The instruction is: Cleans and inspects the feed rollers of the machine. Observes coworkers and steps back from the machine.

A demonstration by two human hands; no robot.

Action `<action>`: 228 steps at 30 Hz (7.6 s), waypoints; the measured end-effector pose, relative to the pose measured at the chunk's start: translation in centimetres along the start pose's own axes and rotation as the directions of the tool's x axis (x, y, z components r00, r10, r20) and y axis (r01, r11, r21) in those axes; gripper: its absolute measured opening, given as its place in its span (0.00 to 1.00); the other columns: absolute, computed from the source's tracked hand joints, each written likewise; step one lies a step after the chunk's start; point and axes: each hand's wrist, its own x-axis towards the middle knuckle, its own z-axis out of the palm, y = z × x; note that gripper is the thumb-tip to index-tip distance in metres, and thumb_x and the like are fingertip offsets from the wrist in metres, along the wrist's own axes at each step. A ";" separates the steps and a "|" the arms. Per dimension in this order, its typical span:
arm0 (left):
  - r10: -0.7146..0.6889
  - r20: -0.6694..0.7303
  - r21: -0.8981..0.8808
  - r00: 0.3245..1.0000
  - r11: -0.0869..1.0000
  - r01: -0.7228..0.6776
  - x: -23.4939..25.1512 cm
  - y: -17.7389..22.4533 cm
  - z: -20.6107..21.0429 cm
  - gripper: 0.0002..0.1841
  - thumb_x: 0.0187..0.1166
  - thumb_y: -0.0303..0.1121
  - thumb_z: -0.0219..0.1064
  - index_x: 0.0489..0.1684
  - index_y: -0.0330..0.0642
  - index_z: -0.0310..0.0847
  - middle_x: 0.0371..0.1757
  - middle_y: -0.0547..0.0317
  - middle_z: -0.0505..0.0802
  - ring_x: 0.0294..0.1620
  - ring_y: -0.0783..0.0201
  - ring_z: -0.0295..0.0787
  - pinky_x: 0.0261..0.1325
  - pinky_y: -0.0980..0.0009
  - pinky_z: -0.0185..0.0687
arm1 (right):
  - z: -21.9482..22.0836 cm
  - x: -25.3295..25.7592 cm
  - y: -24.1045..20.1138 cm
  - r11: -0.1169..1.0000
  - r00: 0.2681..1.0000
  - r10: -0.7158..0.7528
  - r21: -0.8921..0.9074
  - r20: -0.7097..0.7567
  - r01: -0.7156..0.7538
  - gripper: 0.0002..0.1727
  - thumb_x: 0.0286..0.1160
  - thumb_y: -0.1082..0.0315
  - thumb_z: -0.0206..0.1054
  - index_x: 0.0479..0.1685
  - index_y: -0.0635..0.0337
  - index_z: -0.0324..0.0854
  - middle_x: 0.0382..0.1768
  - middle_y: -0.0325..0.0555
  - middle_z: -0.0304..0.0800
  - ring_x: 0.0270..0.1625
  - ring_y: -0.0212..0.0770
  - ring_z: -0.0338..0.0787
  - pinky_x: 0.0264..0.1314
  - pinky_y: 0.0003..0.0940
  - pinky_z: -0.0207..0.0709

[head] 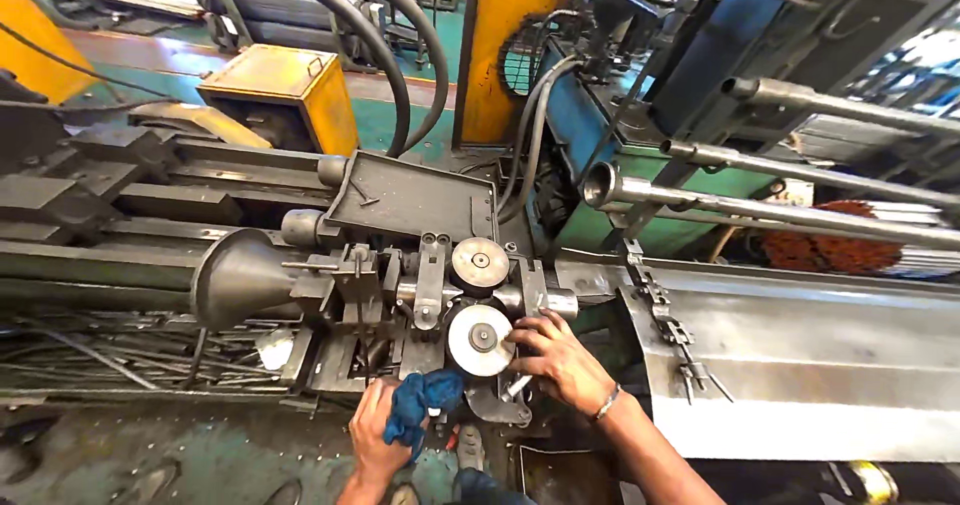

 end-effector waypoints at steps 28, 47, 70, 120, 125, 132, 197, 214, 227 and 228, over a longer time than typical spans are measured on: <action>0.023 0.016 -0.018 1.000 1.000 -0.023 0.1 -0.2 -0.4 0.23 0.56 0.54 0.76 0.39 0.44 0.90 0.44 0.56 0.93 0.48 0.63 0.91 0.51 0.64 0.90 | 6.5 1.7 -7.2 0.101 0.093 0.987 0.954 -0.133 0.284 0.28 0.95 0.51 0.45 0.70 0.65 0.80 0.54 0.60 0.92 0.29 0.41 0.88 0.34 0.35 0.86; -0.004 0.022 -0.023 1.000 1.000 0.004 0.3 0.0 -0.4 0.24 0.56 0.55 0.76 0.40 0.44 0.90 0.43 0.57 0.93 0.47 0.61 0.91 0.50 0.62 0.91 | -0.5 5.9 0.5 0.498 0.339 0.853 0.424 -0.397 -0.756 0.27 0.91 0.42 0.45 0.60 0.52 0.81 0.27 0.46 0.86 0.29 0.50 0.88 0.33 0.57 0.82; -0.035 0.056 0.043 0.998 0.999 0.032 0.1 0.3 -0.7 0.27 0.56 0.58 0.74 0.42 0.43 0.91 0.45 0.53 0.94 0.48 0.56 0.93 0.47 0.56 0.91 | 1.8 1.0 -3.6 0.958 0.989 -0.145 -0.255 -0.042 0.130 0.18 0.85 0.68 0.59 0.62 0.34 0.86 0.59 0.32 0.90 0.71 0.43 0.83 0.83 0.62 0.65; 0.054 0.066 -0.028 0.996 0.998 -0.053 0.6 -0.9 -0.1 0.23 0.56 0.56 0.75 0.37 0.45 0.90 0.41 0.57 0.93 0.45 0.62 0.91 0.48 0.62 0.90 | -5.7 3.2 1.9 0.860 0.860 0.509 0.032 -0.028 -0.509 0.15 0.47 0.64 0.86 0.37 0.36 0.94 0.49 0.26 0.93 0.53 0.38 0.88 0.53 0.47 0.85; 0.032 0.052 -0.027 0.998 0.999 -0.031 0.4 -0.6 -0.2 0.24 0.57 0.55 0.75 0.38 0.44 0.91 0.43 0.54 0.94 0.46 0.59 0.92 0.49 0.59 0.91 | -5.1 3.0 1.7 0.855 0.853 0.518 0.047 -0.061 -0.516 0.21 0.55 0.36 0.81 0.35 0.40 0.92 0.37 0.29 0.90 0.42 0.32 0.89 0.49 0.42 0.87; 0.025 0.030 -0.008 0.999 1.000 -0.025 0.2 -0.7 -0.1 0.23 0.57 0.56 0.75 0.38 0.46 0.91 0.42 0.57 0.93 0.46 0.63 0.91 0.48 0.63 0.90 | -4.2 5.6 2.2 0.786 0.747 0.605 0.058 -0.276 -0.615 0.15 0.70 0.50 0.75 0.51 0.42 0.90 0.25 0.33 0.88 0.26 0.38 0.87 0.32 0.49 0.84; -0.015 0.100 0.031 0.995 0.999 0.012 0.0 0.0 -0.5 0.24 0.58 0.52 0.78 0.40 0.39 0.89 0.44 0.50 0.93 0.50 0.59 0.91 0.56 0.62 0.89 | 1.9 1.3 2.7 0.593 0.372 0.804 0.656 -0.463 -0.466 0.33 0.79 0.32 0.57 0.67 0.47 0.85 0.58 0.36 0.90 0.56 0.35 0.89 0.59 0.42 0.87; -0.046 0.062 0.081 0.997 0.996 0.040 0.2 0.6 -0.5 0.22 0.58 0.52 0.77 0.37 0.41 0.90 0.43 0.53 0.93 0.48 0.62 0.91 0.54 0.65 0.89 | 6.4 1.4 10.2 0.052 0.236 0.970 0.889 0.065 -0.456 0.25 0.80 0.37 0.61 0.37 0.48 0.87 0.24 0.43 0.83 0.23 0.42 0.79 0.23 0.43 0.72; -0.057 0.035 0.074 0.998 0.996 0.054 0.3 0.8 -0.3 0.20 0.58 0.51 0.78 0.35 0.43 0.89 0.41 0.56 0.92 0.47 0.65 0.90 0.53 0.68 0.89 | 7.2 1.6 9.9 0.166 0.219 0.972 0.916 -0.088 -0.365 0.18 0.81 0.46 0.62 0.37 0.48 0.90 0.25 0.40 0.86 0.26 0.39 0.84 0.28 0.41 0.77; -0.057 0.035 0.071 0.998 0.996 0.054 0.3 0.8 -0.3 0.20 0.58 0.51 0.78 0.36 0.43 0.89 0.42 0.56 0.92 0.47 0.65 0.90 0.54 0.68 0.89 | 7.2 1.7 9.8 0.171 0.221 0.971 0.921 -0.096 -0.350 0.18 0.81 0.47 0.62 0.37 0.48 0.90 0.25 0.39 0.87 0.27 0.38 0.84 0.28 0.40 0.77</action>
